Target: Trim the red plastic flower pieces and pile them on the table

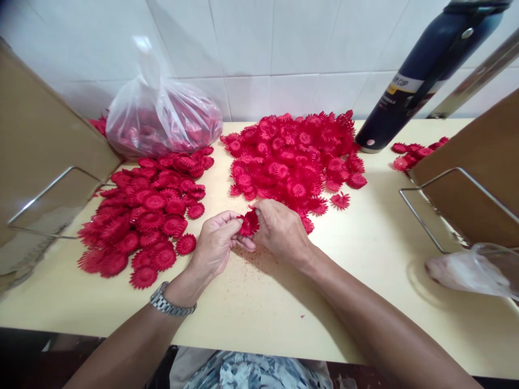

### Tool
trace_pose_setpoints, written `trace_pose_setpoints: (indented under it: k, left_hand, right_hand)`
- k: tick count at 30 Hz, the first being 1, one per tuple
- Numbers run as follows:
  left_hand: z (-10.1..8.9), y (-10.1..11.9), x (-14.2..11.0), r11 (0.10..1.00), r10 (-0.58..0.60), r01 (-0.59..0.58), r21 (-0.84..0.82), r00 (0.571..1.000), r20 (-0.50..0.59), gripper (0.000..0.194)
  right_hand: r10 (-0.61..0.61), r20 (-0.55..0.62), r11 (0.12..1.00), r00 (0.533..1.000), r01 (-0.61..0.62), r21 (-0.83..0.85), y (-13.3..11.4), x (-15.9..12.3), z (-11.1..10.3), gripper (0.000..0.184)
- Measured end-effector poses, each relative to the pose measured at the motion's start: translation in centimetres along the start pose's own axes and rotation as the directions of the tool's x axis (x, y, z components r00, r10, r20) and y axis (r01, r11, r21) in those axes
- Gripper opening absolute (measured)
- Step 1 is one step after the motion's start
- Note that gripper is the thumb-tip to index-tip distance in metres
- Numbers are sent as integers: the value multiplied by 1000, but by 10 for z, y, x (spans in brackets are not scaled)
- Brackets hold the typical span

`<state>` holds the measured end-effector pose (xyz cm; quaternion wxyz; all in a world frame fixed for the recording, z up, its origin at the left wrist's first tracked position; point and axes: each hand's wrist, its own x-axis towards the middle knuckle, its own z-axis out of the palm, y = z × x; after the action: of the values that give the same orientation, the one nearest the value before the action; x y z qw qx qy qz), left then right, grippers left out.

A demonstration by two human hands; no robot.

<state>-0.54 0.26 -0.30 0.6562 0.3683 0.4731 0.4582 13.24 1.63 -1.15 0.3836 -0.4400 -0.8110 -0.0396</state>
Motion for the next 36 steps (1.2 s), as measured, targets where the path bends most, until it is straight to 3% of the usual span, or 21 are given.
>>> trace_pose_setpoints:
  k: [4,10,13,15,17,20,27,30,33,36]
  left_hand:
    - [-3,1,-1,996,-4,5,89,1000,-18,7]
    - [-7,4,2,993,10,3,117,994,-106,9]
    - [-5,2,3,990,58,-44,131,993,-104,9]
    - [-4,0,3,991,89,-82,109,994,-65,10]
    - [-3,-2,1,992,94,-92,84,995,-17,13]
    - [-4,-2,-1,990,86,-87,108,996,18,17]
    - [-5,-4,0,989,102,-102,106,995,12,17]
    - [-5,-7,2,981,129,-127,143,992,-1,18]
    - [-6,-11,4,967,163,-155,205,986,-23,20]
    - [-5,-12,4,955,170,-154,252,985,-41,19]
  right_hand:
    - [64,-39,994,997,-67,-81,14,3,-7,20]
    - [94,-58,924,994,-109,-368,31,10,-23,21]
    - [82,-55,982,995,-90,-164,20,11,-24,19]
    - [103,57,989,993,-108,97,9,11,-22,21]
    - [141,209,941,968,-197,276,1,9,-18,19]
    - [192,301,889,934,-296,351,-5,7,-12,3]
    - [275,303,821,912,-387,420,-1,2,-8,9]
    - [220,216,880,951,-289,377,-1,2,-7,17]
    - [103,78,970,992,-117,213,-3,2,-5,22]
    - [8,4,999,1000,-8,46,-6,3,-5,19]
